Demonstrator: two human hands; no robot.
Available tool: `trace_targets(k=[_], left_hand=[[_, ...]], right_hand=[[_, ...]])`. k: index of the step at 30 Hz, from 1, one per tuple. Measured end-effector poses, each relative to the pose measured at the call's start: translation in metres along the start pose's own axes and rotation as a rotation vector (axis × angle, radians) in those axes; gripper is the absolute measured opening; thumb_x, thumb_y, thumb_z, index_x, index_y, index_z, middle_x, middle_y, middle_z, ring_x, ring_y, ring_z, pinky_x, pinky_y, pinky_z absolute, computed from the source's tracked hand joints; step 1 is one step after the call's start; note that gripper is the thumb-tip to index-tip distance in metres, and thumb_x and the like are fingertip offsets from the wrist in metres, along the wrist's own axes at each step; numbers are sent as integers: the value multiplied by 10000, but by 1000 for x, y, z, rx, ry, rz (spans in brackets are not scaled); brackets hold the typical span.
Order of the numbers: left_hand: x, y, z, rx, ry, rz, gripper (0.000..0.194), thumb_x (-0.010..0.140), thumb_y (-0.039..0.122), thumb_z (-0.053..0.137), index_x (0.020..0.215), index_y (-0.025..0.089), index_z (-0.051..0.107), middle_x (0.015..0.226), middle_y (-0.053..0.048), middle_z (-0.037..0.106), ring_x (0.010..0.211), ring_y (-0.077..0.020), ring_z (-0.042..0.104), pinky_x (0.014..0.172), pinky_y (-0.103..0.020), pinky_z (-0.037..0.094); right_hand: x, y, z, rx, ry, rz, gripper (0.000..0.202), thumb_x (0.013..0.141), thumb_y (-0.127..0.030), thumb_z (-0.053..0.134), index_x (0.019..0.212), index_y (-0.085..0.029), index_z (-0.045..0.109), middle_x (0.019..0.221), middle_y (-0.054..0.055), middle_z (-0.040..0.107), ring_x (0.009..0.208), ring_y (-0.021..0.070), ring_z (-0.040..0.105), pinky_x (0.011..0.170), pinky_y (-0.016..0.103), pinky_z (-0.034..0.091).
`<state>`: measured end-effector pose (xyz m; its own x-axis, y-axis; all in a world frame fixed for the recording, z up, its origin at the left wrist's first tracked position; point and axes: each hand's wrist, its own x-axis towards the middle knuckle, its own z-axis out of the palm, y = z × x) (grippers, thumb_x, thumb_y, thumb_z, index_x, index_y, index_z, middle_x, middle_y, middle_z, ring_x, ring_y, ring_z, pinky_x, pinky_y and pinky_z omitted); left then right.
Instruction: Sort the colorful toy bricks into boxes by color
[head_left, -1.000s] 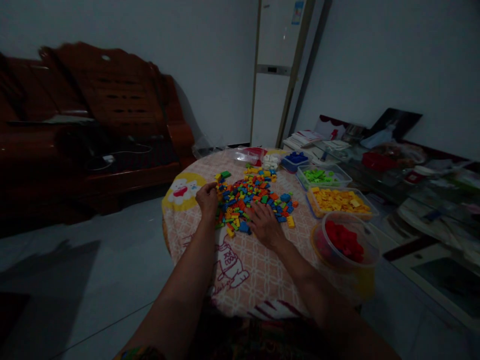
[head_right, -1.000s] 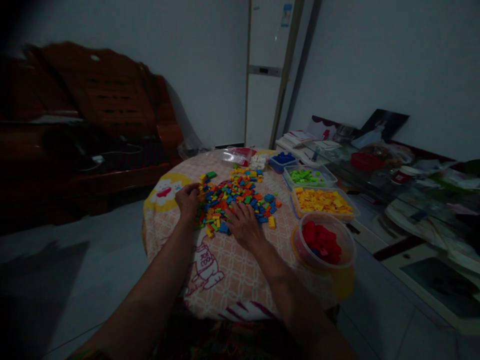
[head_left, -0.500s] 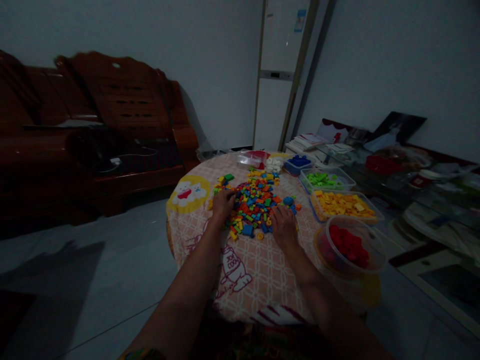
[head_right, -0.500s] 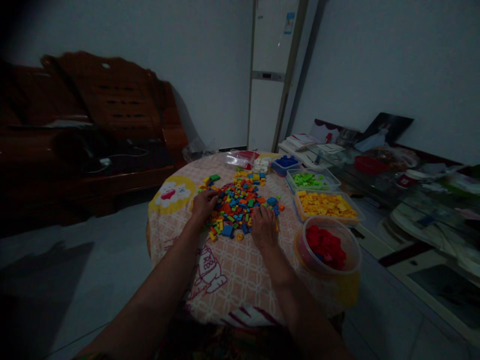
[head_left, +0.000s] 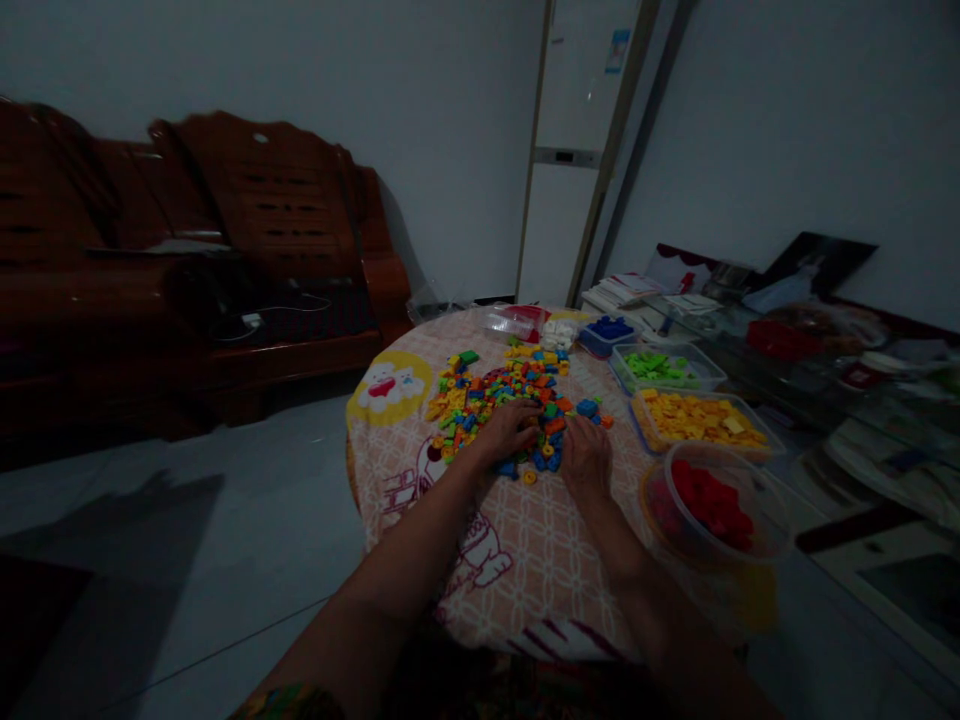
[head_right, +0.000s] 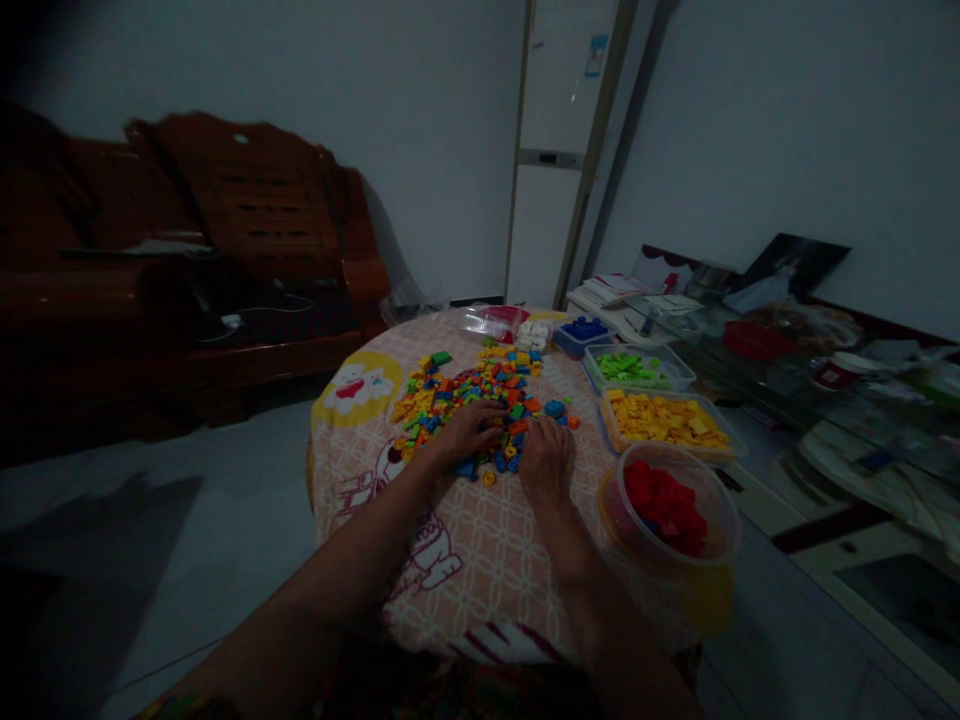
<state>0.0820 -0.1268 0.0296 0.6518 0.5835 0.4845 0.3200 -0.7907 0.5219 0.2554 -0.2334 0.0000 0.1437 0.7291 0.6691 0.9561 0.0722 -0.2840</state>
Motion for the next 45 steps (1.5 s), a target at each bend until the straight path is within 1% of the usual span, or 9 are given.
trace_targets(k=[6,10,13,18,23,28,34,37,45], left_hand=[[0,12,6,-76,-8,113,357,909,307,647,1229,172,729,1292,-165,697,1223,-269,649,1045,-409,512],[0,9,-4,-92,75,52,318,921,308,621,1197,210,744,1241,-127,728,1188,-253,663,1035,-412,515],[-3,-2,-24,-78,219,-100,270,889,288,646,1118,226,775,1190,-97,753,1136,-255,681,1031,-419,515],[-18,-34,-65,-104,573,-480,269,834,227,618,1031,180,795,1064,-80,785,974,-237,717,916,-367,556],[-31,-55,-77,-118,707,-731,318,807,211,576,1031,149,794,982,-71,791,896,-223,730,844,-331,565],[-25,-49,-69,-102,618,-701,302,805,219,608,1037,158,791,998,-67,790,934,-221,723,879,-328,554],[-20,-46,-60,32,266,-444,502,723,314,783,1207,192,733,1289,-105,698,1219,-289,627,1079,-431,471],[-21,-50,-56,132,128,-408,574,694,276,808,1255,213,708,1346,-117,657,1289,-314,576,1126,-484,428],[-24,-58,-55,227,175,-453,511,748,135,668,1250,217,714,1404,-120,628,1321,-300,564,1140,-458,428]], right_hand=[[0,4,-1,-21,-9,16,434,1053,-271,329,1243,-107,683,1261,183,700,1225,279,584,1101,450,375],[0,6,0,-34,-22,24,440,1049,-264,330,1252,-112,690,1275,181,697,1231,274,589,1106,442,376],[0,7,1,-22,-20,33,437,1044,-257,335,1251,-123,696,1281,177,699,1236,277,588,1097,446,386],[-2,9,3,-21,11,19,429,1045,-270,346,1252,-126,693,1266,167,708,1235,283,590,1109,460,378],[-3,11,6,-29,3,9,406,1036,-239,363,1257,-133,686,1251,161,709,1228,273,596,1105,457,386],[-1,8,5,16,-8,-35,420,1041,-253,349,1255,-138,692,1293,175,688,1251,284,578,1114,495,394],[-2,-15,3,88,-169,-280,416,1032,-280,418,1375,-171,626,1471,150,584,1382,295,485,1187,539,336],[-5,-19,4,142,-240,-342,410,1015,-301,478,1380,-176,615,1435,133,619,1391,291,491,1210,549,319],[-7,-11,-3,251,-138,-251,285,953,-247,548,1177,-184,711,1331,133,680,1322,284,548,1170,552,391]])
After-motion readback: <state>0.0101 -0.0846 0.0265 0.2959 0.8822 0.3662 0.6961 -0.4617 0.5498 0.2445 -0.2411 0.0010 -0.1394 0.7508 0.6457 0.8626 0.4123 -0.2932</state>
